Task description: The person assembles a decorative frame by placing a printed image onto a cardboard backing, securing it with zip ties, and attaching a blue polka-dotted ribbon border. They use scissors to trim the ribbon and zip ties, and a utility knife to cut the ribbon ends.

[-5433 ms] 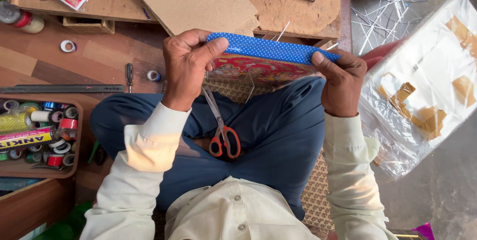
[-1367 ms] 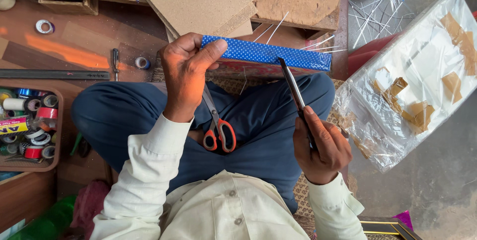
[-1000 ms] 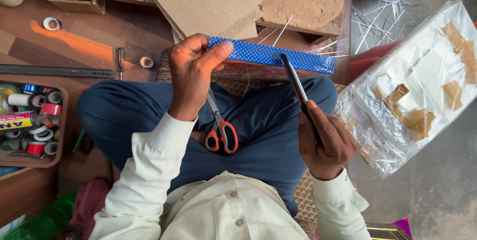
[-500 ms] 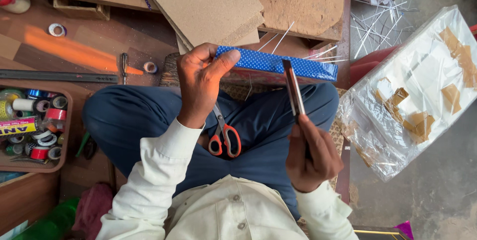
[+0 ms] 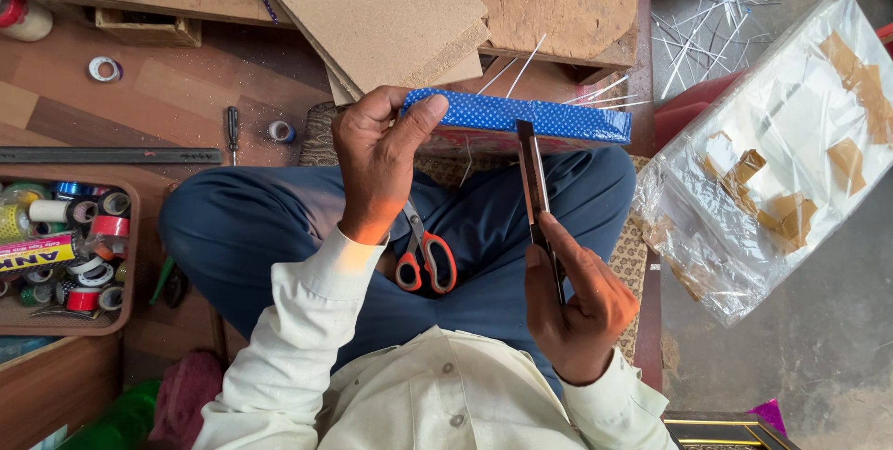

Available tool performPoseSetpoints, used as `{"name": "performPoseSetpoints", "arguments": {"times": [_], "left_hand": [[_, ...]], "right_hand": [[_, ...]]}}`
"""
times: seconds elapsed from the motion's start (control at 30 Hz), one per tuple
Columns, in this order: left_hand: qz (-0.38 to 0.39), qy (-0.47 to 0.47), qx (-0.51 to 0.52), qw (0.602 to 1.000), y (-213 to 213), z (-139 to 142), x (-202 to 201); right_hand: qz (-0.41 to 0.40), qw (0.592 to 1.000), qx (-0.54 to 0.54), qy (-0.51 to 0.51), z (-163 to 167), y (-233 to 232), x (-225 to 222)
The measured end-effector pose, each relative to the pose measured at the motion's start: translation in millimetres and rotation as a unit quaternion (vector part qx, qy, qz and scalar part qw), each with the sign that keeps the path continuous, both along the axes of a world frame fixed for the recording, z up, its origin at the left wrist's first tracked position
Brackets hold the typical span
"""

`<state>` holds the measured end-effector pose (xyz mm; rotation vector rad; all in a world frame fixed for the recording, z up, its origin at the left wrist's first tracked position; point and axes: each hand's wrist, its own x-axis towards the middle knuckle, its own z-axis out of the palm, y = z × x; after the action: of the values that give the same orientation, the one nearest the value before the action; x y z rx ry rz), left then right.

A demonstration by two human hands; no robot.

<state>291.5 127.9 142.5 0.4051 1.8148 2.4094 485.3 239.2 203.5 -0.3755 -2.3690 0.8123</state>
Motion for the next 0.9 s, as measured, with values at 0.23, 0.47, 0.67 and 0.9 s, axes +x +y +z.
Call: {"name": "performPoseSetpoints", "arguments": {"times": [0.23, 0.47, 0.67, 0.9], "left_hand": [[-0.011, -0.005, 0.022, 1.0, -1, 1, 1], [-0.016, -0.006, 0.029, 0.999, -2, 2, 2], [-0.008, 0.019, -0.003, 1.0, -4, 0, 2], [0.0, 0.028, -0.044, 0.999, -7, 0, 3]], "right_hand": [[-0.03, 0.999, 0.033, -0.006, -2, -8, -4], [-0.044, 0.998, 0.036, -0.038, 6, -14, -5], [-0.049, 0.997, 0.032, -0.055, 12, -17, -5], [-0.054, 0.998, 0.002, -0.038, 16, -19, -15]]}}
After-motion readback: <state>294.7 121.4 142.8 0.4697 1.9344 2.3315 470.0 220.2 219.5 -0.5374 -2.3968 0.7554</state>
